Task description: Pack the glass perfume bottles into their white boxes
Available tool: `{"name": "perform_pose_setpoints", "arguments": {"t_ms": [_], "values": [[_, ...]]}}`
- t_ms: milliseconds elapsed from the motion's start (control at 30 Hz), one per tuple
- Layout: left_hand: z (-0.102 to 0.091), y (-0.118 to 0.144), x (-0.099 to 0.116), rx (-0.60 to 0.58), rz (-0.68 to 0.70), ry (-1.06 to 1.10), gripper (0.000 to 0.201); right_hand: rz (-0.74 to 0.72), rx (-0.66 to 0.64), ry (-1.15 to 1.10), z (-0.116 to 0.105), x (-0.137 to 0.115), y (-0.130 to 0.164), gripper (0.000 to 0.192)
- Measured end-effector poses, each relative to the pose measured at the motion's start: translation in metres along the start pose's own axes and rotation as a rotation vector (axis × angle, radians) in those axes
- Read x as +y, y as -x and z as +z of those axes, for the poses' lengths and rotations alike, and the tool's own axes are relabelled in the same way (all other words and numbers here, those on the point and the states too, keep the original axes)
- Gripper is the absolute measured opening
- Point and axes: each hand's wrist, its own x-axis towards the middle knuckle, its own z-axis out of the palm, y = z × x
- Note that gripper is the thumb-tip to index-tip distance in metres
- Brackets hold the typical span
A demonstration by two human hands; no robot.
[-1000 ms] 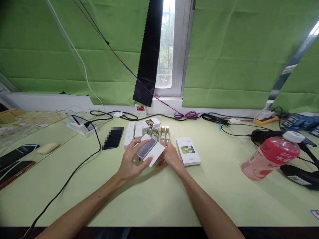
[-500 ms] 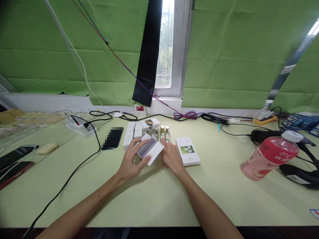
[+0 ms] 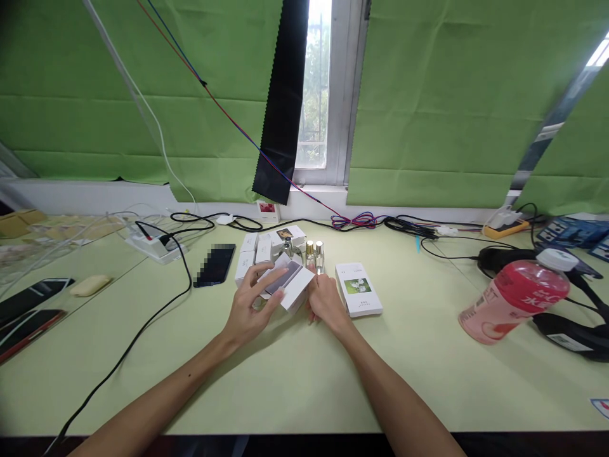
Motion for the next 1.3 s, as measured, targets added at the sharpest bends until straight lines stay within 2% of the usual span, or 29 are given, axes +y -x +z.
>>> {"name": "perform_pose_setpoints", "arguments": {"t_ms": [133, 367, 500, 667, 767, 1000, 1300], "values": [[0.002, 0.001, -0.003, 0.022, 0.027, -0.027, 0.031, 0.010, 0.002, -0.015, 0.001, -0.002, 0.000, 0.069], [0.000, 0.003, -0.008, -0.038, 0.071, -0.042, 0.037, 0.070, 0.002, 0.009, 0.003, 0.001, -0.007, 0.073], [0.000, 0.003, -0.008, -0.062, 0.068, -0.050, 0.042, 0.005, 0.087, -0.067, 0.001, 0.004, -0.012, 0.062], [0.002, 0.002, -0.004, -0.052, 0.047, -0.068, 0.038, -0.088, 0.273, -0.114, -0.004, 0.003, -0.014, 0.058], [0.002, 0.002, -0.002, -0.065, 0.039, -0.070, 0.037, -0.143, 0.331, -0.185, -0.005, 0.000, -0.011, 0.055], [0.003, 0.002, -0.003, -0.095, 0.030, -0.030, 0.036, -0.257, 0.282, -0.293, -0.003, -0.009, -0.003, 0.052], [0.005, 0.004, -0.009, -0.110, 0.062, -0.014, 0.035, -0.259, 0.244, -0.281, -0.004, -0.007, -0.004, 0.042]]}}
